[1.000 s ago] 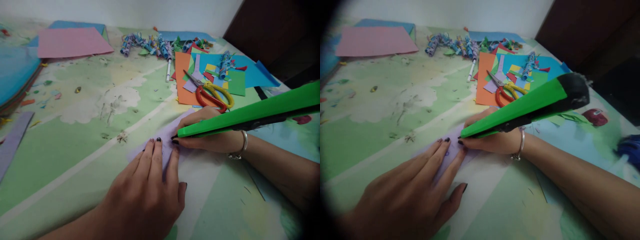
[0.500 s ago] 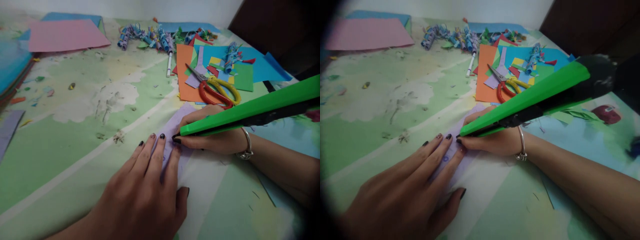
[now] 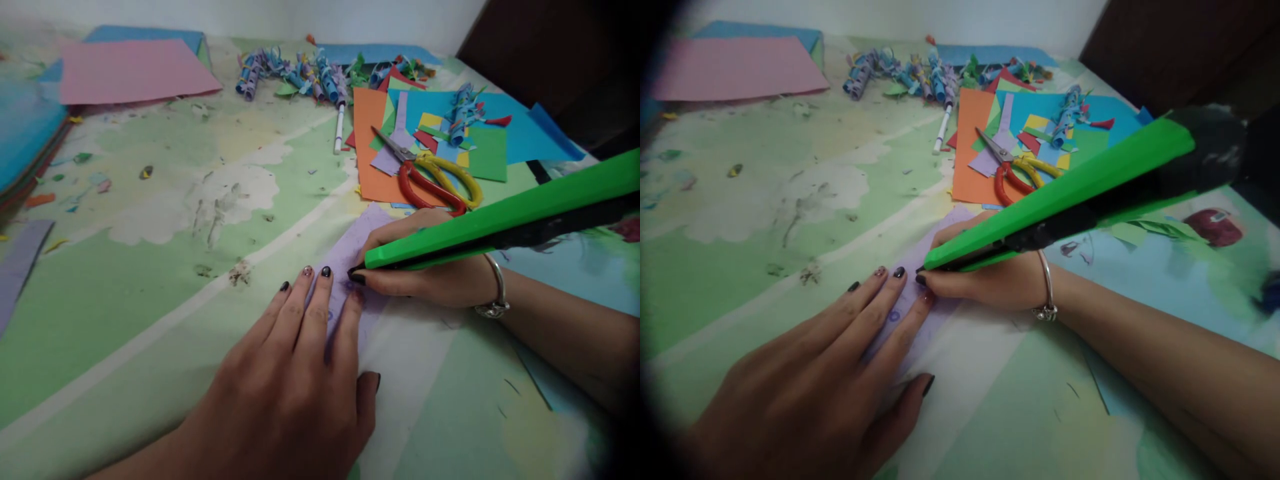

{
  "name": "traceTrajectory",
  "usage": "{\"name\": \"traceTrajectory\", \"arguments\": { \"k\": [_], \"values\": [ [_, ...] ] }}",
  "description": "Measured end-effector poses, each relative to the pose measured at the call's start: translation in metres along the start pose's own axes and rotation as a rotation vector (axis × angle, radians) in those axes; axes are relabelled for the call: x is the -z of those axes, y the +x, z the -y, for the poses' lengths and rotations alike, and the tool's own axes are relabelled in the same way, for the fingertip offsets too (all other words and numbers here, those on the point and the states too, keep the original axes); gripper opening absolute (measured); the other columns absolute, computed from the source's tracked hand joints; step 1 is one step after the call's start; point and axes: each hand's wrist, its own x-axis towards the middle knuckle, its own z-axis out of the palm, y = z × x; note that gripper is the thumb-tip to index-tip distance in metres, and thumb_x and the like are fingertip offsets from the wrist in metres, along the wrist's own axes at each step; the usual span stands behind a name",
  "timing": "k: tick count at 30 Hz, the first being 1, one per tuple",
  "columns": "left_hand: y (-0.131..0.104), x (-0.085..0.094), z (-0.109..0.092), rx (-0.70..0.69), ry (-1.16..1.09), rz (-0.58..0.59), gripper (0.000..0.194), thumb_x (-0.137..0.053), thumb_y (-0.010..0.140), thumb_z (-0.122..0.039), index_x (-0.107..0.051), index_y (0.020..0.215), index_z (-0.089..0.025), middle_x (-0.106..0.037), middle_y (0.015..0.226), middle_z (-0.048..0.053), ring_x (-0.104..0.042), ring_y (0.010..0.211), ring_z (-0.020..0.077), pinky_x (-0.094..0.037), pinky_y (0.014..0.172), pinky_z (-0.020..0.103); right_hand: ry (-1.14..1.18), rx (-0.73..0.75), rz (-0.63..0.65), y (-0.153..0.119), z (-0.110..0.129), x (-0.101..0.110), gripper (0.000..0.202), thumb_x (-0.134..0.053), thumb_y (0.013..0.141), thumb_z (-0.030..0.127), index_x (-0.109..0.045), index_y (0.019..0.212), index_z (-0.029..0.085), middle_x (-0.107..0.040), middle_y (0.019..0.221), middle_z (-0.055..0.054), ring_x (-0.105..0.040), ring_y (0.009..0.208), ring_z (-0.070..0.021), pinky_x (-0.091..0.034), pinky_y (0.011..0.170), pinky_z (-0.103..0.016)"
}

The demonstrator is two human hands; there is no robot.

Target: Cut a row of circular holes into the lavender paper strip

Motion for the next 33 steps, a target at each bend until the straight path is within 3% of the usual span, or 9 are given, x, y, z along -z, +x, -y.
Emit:
{"name": "traceTrajectory", "arguments": {
  "k": [7,25,33],
  "values": [
    [0.0012,0.0012,0.0043,-0.010,0.006,-0.022,0.046,-0.047,0.083,-0.033,-0.065,0.113,-0.004,-0.063,0.114,0.021,-0.063,0.101,0.0372,-0.060,0.075,0.047,0.030,0.015,-0.010,0.0003,-0.0011,0.0001,0.018,-0.062,0.079,0.024,-0.063,0.061,0.018,-0.061,0.059,0.005,-0.052,0.053,-0.0073,-0.040,0.055,-0.022],
    [0.0019,0.0031,0.0036,-0.024,-0.010,0.005,0.043,-0.048,0.082,-0.031,-0.067,0.109,-0.004,-0.064,0.112,0.021,-0.063,0.100,0.0376,-0.059,0.076,0.047,-0.146,-0.022,-0.030,-0.0030,0.0034,-0.0057,0.017,-0.064,0.080,0.027,-0.065,0.066,0.017,-0.062,0.061,0.004,-0.052,0.056,-0.0073,-0.035,0.055,-0.022],
    [0.0052,0.0028,0.0036,-0.029,0.009,-0.006,0.044,-0.048,0.082,-0.032,-0.066,0.110,-0.004,-0.064,0.111,0.022,-0.063,0.099,0.0375,-0.060,0.074,0.047,0.037,0.009,-0.029,0.0000,-0.0007,-0.0023,0.018,-0.061,0.079,0.024,-0.062,0.062,0.018,-0.061,0.060,0.004,-0.051,0.054,-0.0084,-0.040,0.058,-0.023]
  ]
}}
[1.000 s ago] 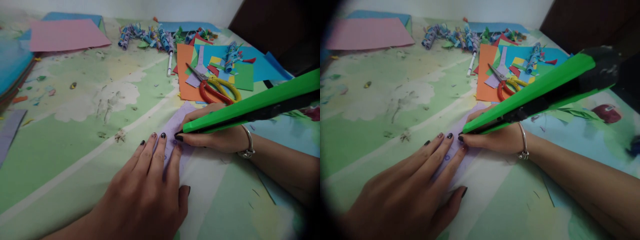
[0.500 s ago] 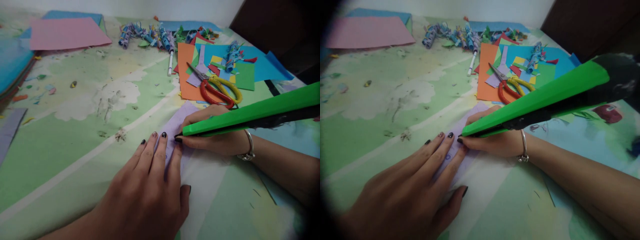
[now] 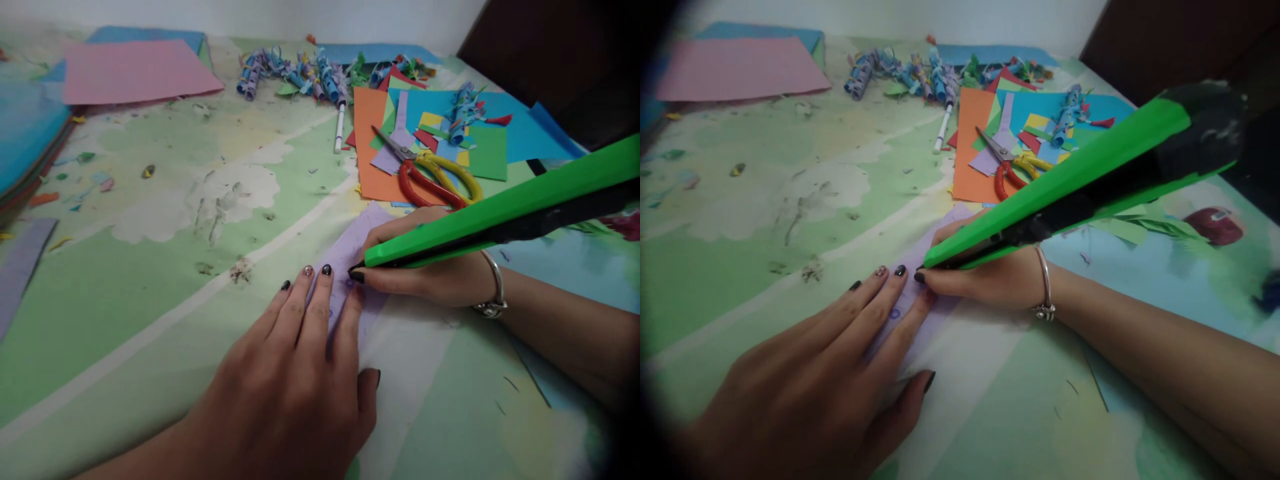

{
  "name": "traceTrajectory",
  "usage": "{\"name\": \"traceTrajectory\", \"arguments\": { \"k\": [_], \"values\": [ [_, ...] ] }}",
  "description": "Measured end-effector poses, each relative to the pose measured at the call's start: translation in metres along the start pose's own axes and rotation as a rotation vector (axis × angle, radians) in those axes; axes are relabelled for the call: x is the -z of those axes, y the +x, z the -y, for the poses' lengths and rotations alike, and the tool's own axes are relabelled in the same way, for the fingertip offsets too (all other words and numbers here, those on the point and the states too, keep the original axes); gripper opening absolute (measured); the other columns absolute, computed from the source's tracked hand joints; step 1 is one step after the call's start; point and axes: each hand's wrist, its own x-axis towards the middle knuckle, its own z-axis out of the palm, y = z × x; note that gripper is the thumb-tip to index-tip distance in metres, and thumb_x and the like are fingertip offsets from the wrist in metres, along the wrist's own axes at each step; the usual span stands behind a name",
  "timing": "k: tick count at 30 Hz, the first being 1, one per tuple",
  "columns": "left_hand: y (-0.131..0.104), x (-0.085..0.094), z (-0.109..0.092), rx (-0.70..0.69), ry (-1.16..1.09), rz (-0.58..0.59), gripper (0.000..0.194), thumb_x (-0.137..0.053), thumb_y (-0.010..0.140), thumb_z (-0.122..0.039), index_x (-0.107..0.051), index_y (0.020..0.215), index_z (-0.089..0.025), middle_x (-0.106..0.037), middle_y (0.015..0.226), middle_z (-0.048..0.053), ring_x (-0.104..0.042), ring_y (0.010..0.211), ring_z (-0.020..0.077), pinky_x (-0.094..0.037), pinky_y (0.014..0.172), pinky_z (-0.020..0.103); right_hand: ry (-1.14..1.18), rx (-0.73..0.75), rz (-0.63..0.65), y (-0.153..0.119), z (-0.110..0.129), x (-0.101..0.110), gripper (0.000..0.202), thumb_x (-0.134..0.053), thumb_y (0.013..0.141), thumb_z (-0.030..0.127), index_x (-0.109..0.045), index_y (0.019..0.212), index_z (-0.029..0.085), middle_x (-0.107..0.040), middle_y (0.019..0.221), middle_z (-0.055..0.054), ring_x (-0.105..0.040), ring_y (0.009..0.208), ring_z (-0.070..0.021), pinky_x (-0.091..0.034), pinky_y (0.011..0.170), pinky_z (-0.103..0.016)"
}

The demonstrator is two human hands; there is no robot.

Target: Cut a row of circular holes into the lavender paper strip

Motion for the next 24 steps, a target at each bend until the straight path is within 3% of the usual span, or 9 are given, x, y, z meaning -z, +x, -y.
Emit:
{"name": "traceTrajectory", "arguments": {
  "k": [11,17,24],
  "values": [
    [-0.0047,-0.0003,-0.0006,0.000,0.005,-0.001,0.045,-0.047,0.083,-0.033,-0.066,0.112,-0.004,-0.063,0.113,0.021,-0.063,0.099,0.0371,-0.060,0.073,0.046,-0.109,-0.013,0.033,-0.0009,0.0037,-0.0002,0.018,-0.059,0.080,0.024,-0.062,0.063,0.016,-0.061,0.062,0.003,-0.051,0.056,-0.0074,-0.037,0.056,-0.023],
    [-0.0011,-0.0011,-0.0011,0.001,0.002,-0.008,0.044,-0.048,0.082,-0.032,-0.067,0.109,-0.004,-0.064,0.111,0.021,-0.064,0.099,0.0371,-0.060,0.074,0.046,-0.224,-0.029,-0.040,-0.0040,0.0039,-0.0058,0.018,-0.061,0.079,0.027,-0.062,0.064,0.017,-0.061,0.059,0.003,-0.049,0.052,-0.0081,-0.033,0.051,-0.023],
    [-0.0004,0.0000,-0.0020,0.006,0.005,-0.009,0.045,-0.047,0.082,-0.033,-0.066,0.111,-0.004,-0.063,0.112,0.022,-0.063,0.099,0.0380,-0.060,0.072,0.047,-0.071,0.046,-0.004,-0.0006,0.0002,-0.0041,0.022,-0.058,0.081,0.024,-0.059,0.061,0.016,-0.056,0.058,0.004,-0.047,0.052,-0.0065,-0.034,0.055,-0.023]
  ]
}}
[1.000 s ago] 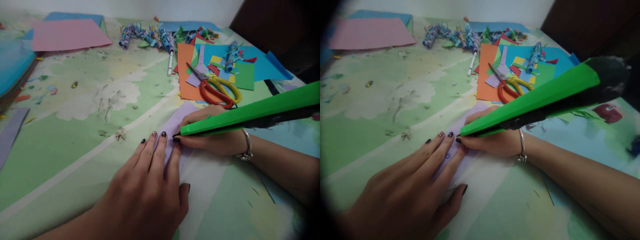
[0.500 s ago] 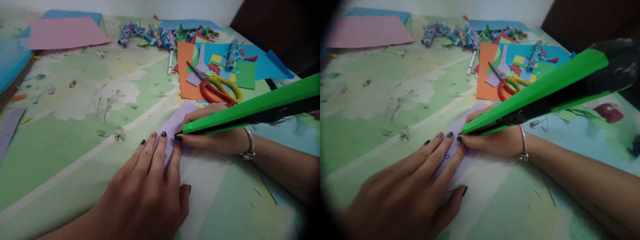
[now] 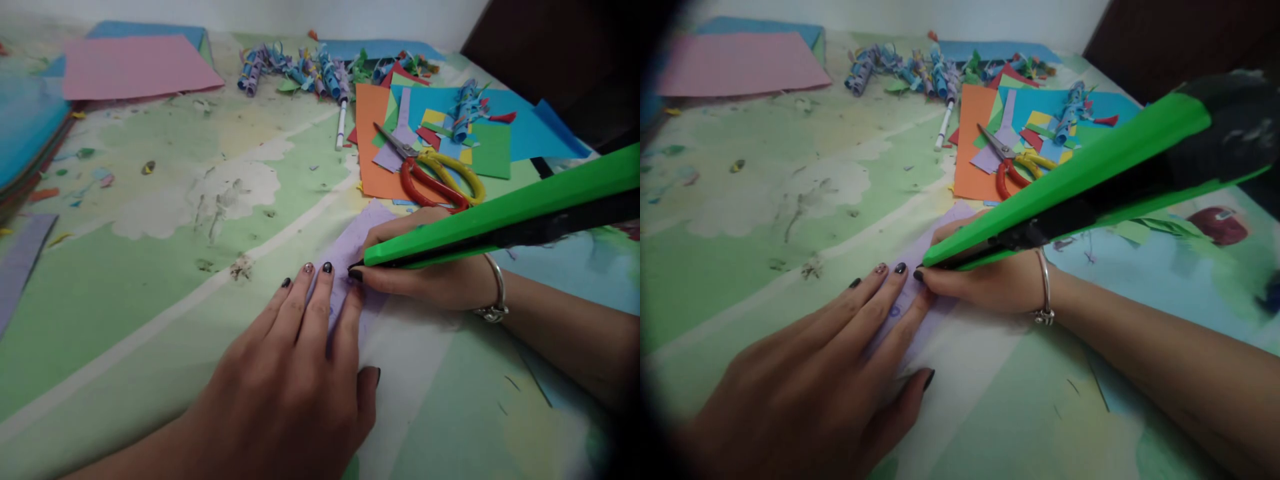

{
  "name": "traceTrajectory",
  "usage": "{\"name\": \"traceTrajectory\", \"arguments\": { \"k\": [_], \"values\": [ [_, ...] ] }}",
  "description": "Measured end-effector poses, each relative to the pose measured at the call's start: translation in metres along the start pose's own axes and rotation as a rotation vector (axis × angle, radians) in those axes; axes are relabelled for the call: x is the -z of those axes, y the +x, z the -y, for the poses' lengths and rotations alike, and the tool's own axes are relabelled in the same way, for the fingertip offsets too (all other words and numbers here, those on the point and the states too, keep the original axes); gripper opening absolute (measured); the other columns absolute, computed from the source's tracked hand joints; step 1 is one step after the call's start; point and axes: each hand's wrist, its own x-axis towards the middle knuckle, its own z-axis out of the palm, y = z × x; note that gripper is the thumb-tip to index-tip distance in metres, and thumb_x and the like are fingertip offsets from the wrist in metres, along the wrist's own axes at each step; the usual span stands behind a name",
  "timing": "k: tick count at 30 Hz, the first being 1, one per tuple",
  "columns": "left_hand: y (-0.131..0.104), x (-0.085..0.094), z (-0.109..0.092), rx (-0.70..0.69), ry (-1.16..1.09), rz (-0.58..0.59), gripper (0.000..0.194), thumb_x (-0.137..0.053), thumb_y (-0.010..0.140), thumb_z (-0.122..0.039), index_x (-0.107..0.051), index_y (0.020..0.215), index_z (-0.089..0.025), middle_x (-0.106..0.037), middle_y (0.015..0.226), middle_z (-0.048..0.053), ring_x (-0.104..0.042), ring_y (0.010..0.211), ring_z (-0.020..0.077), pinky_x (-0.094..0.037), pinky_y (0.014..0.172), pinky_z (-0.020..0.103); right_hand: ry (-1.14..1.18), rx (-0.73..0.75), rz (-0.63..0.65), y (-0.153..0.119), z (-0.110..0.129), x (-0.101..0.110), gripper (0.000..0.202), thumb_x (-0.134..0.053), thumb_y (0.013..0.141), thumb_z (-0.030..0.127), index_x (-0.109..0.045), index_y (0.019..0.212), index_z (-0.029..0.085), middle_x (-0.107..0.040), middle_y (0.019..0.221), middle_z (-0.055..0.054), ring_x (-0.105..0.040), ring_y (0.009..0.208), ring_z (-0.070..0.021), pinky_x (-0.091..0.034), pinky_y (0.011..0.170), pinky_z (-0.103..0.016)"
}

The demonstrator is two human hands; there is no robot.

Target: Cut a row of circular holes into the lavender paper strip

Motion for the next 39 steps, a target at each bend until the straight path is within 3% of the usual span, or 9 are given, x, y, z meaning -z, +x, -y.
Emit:
{"name": "traceTrajectory", "arguments": {
  "k": [14,25,31,39],
  "values": [
    [-0.0030,0.0001,0.0008,-0.011,-0.002,0.008,0.046,-0.047,0.083,-0.034,-0.065,0.112,-0.004,-0.063,0.113,0.022,-0.063,0.100,0.0375,-0.060,0.074,0.047,-0.107,-0.043,-0.026,-0.0013,0.0010,-0.0013,0.016,-0.060,0.076,0.023,-0.061,0.062,0.016,-0.058,0.057,0.004,-0.047,0.052,-0.0069,-0.032,0.053,-0.023],
    [-0.0041,-0.0014,0.0018,-0.018,0.013,0.003,0.046,-0.047,0.083,-0.035,-0.066,0.112,-0.005,-0.063,0.113,0.021,-0.063,0.100,0.0368,-0.060,0.072,0.045,0.070,-0.007,-0.061,-0.0026,-0.0028,-0.0032,0.020,-0.056,0.080,0.023,-0.057,0.061,0.016,-0.053,0.055,0.006,-0.041,0.048,-0.0051,-0.033,0.053,-0.021],
    [-0.0034,-0.0013,0.0014,-0.004,0.014,0.004,0.044,-0.047,0.083,-0.034,-0.066,0.111,-0.005,-0.064,0.112,0.021,-0.063,0.100,0.0363,-0.059,0.074,0.045,-0.056,-0.074,-0.045,-0.0020,0.0013,-0.0033,0.018,-0.059,0.076,0.023,-0.058,0.060,0.016,-0.055,0.055,0.004,-0.044,0.050,-0.0069,-0.032,0.054,-0.024],
    [-0.0033,-0.0001,0.0014,-0.021,0.020,-0.001,0.042,-0.048,0.085,-0.032,-0.066,0.111,-0.005,-0.064,0.112,0.021,-0.063,0.100,0.0366,-0.059,0.076,0.046,-0.088,-0.056,-0.063,-0.0029,0.0029,-0.0049,0.017,-0.059,0.076,0.022,-0.059,0.060,0.016,-0.055,0.054,0.004,-0.043,0.050,-0.0063,-0.031,0.054,-0.024]
  ]
}}
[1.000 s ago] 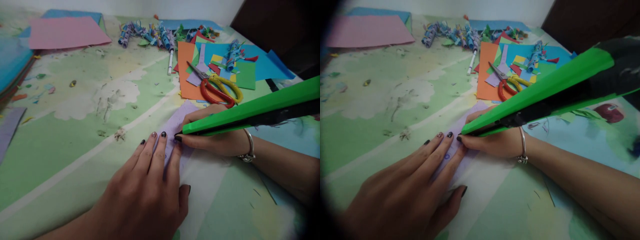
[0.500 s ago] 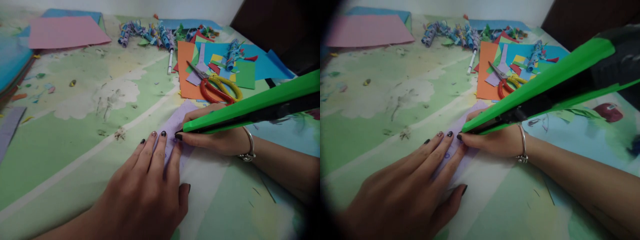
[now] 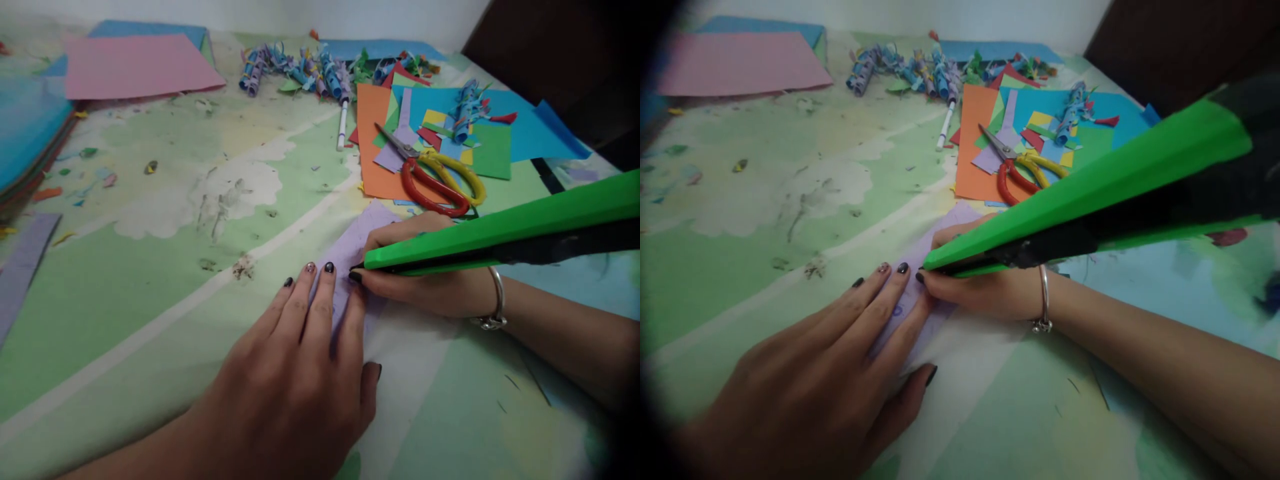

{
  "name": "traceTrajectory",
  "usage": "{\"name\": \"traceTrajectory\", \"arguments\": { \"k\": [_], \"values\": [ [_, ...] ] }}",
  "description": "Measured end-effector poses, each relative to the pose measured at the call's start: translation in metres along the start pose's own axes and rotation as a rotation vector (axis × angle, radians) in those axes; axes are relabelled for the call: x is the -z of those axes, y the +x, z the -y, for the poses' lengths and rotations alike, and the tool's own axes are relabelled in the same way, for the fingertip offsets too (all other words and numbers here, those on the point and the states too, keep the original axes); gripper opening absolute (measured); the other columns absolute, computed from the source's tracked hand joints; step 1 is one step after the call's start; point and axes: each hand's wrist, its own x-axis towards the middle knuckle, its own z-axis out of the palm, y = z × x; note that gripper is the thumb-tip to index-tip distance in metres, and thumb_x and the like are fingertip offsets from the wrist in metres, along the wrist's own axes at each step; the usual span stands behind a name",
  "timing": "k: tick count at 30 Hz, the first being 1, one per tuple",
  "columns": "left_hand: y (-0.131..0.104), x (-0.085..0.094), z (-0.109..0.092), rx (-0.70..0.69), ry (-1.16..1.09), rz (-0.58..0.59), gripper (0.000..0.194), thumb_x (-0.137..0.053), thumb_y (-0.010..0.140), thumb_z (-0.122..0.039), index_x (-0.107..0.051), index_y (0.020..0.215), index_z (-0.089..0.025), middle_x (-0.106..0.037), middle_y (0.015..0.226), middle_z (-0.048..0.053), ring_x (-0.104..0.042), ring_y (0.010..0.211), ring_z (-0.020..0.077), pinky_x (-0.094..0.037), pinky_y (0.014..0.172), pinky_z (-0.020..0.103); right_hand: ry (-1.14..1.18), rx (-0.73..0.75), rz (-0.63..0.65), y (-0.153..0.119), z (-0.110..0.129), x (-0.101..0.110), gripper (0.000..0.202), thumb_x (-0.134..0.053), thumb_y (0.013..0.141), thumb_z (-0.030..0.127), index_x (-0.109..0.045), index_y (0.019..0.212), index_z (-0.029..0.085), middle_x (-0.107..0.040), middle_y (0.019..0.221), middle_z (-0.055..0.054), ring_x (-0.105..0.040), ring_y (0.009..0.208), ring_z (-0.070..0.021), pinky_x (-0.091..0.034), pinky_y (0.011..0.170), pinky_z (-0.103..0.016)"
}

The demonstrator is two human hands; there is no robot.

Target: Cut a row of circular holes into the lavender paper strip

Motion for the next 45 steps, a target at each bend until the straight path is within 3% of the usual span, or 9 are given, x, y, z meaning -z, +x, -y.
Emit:
{"name": "traceTrajectory", "arguments": {
  "k": [7,20,45],
  "values": [
    [-0.0005,-0.0015,-0.0002,-0.019,0.025,-0.003,0.040,-0.046,0.089,-0.031,-0.066,0.112,-0.006,-0.064,0.113,0.021,-0.064,0.100,0.0361,-0.059,0.075,0.046,0.160,-0.023,0.006,-0.0003,-0.0027,0.0019,0.019,-0.058,0.078,0.024,-0.059,0.060,0.016,-0.056,0.055,0.005,-0.045,0.049,-0.0057,-0.034,0.053,-0.022],
    [-0.0027,0.0001,-0.0005,-0.020,0.029,0.016,0.040,-0.047,0.088,-0.031,-0.065,0.113,-0.006,-0.064,0.113,0.021,-0.063,0.101,0.0356,-0.059,0.077,0.045,-0.041,-0.069,0.047,0.0001,0.0068,0.0042,0.016,-0.059,0.077,0.022,-0.059,0.062,0.016,-0.053,0.055,0.004,-0.042,0.051,-0.0065,-0.031,0.053,-0.023],
    [0.0025,-0.0018,-0.0004,-0.026,0.019,0.013,0.039,-0.047,0.087,-0.030,-0.066,0.111,-0.005,-0.064,0.112,0.022,-0.064,0.099,0.0365,-0.059,0.075,0.046,0.108,-0.023,0.030,-0.0001,-0.0001,0.0007,0.023,-0.055,0.078,0.023,-0.053,0.057,0.015,-0.048,0.052,0.005,-0.037,0.048,-0.0054,-0.030,0.051,-0.022]
  ]
}}
